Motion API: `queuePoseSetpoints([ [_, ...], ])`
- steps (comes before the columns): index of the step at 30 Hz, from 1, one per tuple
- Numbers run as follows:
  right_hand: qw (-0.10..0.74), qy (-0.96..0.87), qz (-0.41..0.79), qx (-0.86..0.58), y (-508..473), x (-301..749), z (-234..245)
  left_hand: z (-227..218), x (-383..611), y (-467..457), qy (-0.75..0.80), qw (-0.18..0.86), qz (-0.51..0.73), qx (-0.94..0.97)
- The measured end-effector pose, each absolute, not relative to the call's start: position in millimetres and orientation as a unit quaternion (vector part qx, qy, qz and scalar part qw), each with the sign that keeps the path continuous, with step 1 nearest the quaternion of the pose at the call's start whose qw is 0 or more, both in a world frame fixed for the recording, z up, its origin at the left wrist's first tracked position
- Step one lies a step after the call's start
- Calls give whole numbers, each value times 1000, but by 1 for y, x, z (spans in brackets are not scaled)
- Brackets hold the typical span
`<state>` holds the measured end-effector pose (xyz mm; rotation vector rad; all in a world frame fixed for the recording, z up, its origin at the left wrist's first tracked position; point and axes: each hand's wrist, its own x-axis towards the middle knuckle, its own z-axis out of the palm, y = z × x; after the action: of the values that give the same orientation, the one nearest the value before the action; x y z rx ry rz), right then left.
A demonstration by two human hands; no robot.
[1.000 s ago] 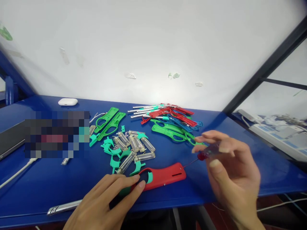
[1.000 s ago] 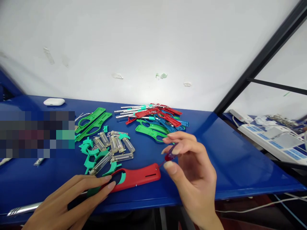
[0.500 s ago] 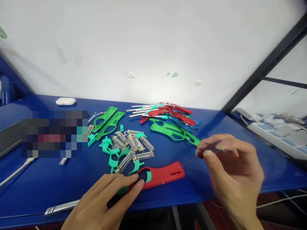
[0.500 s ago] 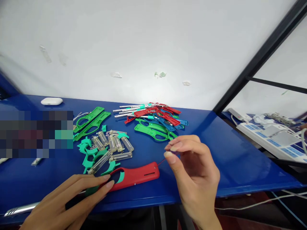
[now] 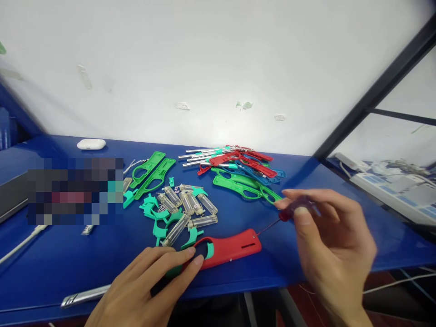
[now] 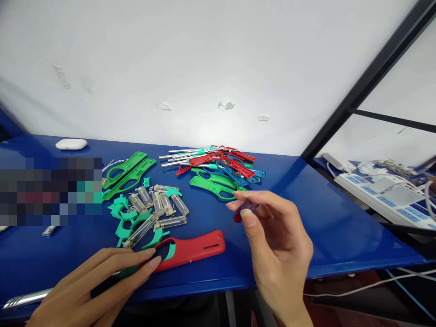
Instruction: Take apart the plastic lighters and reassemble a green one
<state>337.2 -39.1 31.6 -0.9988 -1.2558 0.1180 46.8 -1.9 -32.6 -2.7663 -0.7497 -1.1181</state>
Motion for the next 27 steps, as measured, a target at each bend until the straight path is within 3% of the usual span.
queuePoseSetpoints([
  [4,665,-584,60,-462,-38,336,30,-31,47,-2,-240,30,-364,-900],
  [11,693,-571,9,-440,-37,332,29,-33,46,-1,-242,31,-356,-902],
  [27,662,-590,90,-452,-37,334,28,-35,49,-1,-237,29,-364,-900],
])
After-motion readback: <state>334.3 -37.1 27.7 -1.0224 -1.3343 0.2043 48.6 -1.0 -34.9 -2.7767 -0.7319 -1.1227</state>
